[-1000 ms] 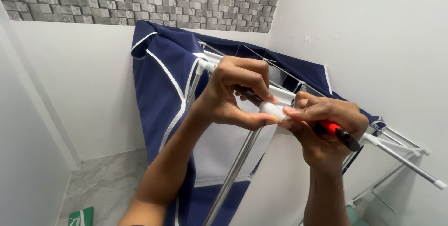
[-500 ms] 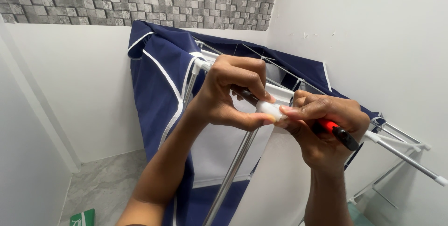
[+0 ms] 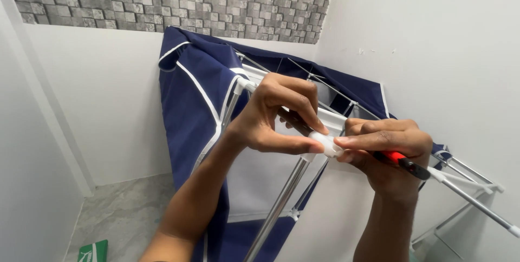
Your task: Assembling a portable fabric wardrobe using metal poles, plastic connectors, and a lighter to seal or fit parts.
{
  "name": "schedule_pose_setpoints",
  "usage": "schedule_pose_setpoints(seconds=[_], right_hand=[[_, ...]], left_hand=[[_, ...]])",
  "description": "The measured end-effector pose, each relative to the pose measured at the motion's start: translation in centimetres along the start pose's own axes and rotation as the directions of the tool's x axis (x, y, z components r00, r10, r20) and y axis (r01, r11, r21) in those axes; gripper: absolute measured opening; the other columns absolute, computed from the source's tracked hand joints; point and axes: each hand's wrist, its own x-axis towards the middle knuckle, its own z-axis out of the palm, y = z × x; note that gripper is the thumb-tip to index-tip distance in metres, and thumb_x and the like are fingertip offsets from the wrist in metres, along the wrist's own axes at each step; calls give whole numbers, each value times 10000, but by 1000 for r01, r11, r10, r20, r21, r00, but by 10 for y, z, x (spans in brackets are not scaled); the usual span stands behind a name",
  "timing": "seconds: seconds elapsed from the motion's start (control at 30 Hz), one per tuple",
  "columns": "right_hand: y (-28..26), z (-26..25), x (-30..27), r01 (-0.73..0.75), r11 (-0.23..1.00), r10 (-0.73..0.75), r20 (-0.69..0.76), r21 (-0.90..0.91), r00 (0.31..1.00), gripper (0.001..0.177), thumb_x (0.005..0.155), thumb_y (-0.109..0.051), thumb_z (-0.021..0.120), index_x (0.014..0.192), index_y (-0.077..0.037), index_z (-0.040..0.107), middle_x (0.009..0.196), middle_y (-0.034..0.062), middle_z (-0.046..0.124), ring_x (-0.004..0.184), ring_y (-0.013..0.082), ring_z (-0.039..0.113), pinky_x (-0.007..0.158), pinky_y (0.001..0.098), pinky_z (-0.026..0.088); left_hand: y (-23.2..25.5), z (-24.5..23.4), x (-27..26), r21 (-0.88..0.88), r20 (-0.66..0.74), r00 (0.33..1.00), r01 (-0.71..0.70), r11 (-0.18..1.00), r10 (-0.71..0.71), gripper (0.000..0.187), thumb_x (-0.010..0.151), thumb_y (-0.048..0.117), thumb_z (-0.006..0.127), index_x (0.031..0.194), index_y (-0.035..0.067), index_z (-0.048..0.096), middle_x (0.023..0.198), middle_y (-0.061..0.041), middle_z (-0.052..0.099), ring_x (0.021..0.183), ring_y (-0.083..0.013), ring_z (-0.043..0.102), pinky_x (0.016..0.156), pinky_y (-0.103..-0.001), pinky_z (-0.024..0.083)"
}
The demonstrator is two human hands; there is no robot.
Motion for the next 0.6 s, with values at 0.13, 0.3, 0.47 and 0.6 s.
schedule_pose_setpoints(seconds=[0.13, 0.3, 0.47, 0.6], right_hand=[[-2, 1, 3, -14, 1000, 14, 14, -9, 1000, 298, 797, 56, 804, 1088, 41, 743, 688, 111, 707, 542, 103, 554, 548, 235, 401], [-1, 5, 5, 26, 999, -26, 5, -36, 1000, 285, 792, 62, 810, 1068, 29, 745, 707, 113, 707, 551, 118, 591, 560, 237, 440], [1, 10, -2, 49, 996, -52, -39, -75, 998, 241, 819, 80, 796, 1047, 9, 759, 683, 91, 698, 531, 96, 578, 548, 232, 430], [-2, 18, -7, 66, 974, -90, -103, -218, 991, 222, 854, 74, 787, 1058, -6, 751, 699, 74, 684, 520, 79, 550, 539, 228, 390]], left_hand=[[-2, 2, 1, 42, -10, 1000, -10, 999, 11, 263, 813, 273, 896, 909, 52, 790, 762, 5, 615, 548, -20, 513, 463, -160, 345], [-2, 2, 2, 43, -18, 1000, -16, 999, 16, 282, 787, 273, 919, 879, 47, 779, 758, 1, 620, 554, -20, 542, 457, -153, 378], [-2, 3, 1, 57, -19, 1000, -12, 998, 13, 296, 781, 273, 930, 852, 39, 763, 759, -2, 616, 562, -21, 555, 469, -149, 394], [-2, 4, 1, 75, -29, 999, -33, 997, 35, 309, 775, 283, 934, 851, 43, 756, 765, -9, 625, 551, -23, 567, 462, -146, 413]])
